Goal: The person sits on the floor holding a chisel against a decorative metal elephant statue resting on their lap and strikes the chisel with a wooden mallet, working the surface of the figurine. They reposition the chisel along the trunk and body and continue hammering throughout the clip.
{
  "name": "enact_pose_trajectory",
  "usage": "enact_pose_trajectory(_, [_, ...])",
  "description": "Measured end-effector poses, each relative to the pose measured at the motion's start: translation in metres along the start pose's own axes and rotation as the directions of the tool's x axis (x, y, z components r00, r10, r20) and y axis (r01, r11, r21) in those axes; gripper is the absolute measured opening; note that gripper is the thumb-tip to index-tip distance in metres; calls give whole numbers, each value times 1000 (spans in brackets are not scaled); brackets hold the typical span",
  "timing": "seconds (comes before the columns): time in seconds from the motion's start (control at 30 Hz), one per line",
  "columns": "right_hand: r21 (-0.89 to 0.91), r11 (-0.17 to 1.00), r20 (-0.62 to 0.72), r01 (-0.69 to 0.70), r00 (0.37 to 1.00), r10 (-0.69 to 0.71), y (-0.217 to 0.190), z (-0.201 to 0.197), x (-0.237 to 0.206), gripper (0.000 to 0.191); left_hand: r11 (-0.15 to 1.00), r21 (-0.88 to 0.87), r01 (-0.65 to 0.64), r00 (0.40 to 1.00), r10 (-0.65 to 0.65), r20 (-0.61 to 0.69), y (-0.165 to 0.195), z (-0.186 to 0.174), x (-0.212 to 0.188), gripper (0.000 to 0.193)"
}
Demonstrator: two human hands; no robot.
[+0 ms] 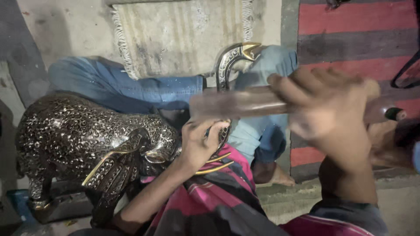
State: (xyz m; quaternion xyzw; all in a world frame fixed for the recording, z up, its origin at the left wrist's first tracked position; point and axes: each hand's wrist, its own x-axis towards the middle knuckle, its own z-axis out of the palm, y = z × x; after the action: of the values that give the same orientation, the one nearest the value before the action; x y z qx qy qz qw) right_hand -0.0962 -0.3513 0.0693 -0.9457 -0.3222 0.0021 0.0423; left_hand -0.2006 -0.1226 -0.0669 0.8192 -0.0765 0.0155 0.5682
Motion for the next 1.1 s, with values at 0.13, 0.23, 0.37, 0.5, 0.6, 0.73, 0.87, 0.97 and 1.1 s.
enact_pose_trajectory(0.13, [368,927,-87,-69,990,108,1,6,-2,38,999,51,-17,1000,18,-13,1,0,2,12])
enact_pose_trajectory(0.23, [122,992,-31,-24,999,28,1,6,-3,40,999,27,-47,999,47,-3,0,1,3,11])
enact_pose_trajectory(0.37, [192,980,-26,-51,998,57,0,2,-3,45,982,-82,172,985,-172,5,0,6,0,7])
enact_pose_trajectory(0.5, [84,993,73,-83,994,77,-5,3,0,33,997,9,81,997,-81,2,-1,7,-3,11])
enact_pose_trajectory(0.6, [270,959,-126,-84,985,121,-8,5,4,35,997,45,59,998,-59,8,-2,7,-2,13])
enact_pose_trajectory(0.73, [-40,995,1,-89,996,89,-10,0,5,29,1000,-6,23,997,-24,-67,1,4,2,12])
enact_pose_trajectory(0.87, [10,995,-80,-97,992,97,-7,-8,5,33,997,-49,64,996,-67,-66,7,3,5,10])
enact_pose_trajectory(0.97, [390,905,-219,-168,938,268,-7,-7,9,35,990,-100,97,990,-106,-91,10,4,7,10])
enact_pose_trajectory(1.1, [186,981,-77,-50,995,66,-8,-6,14,31,990,-85,114,989,-121,-86,10,5,8,11])
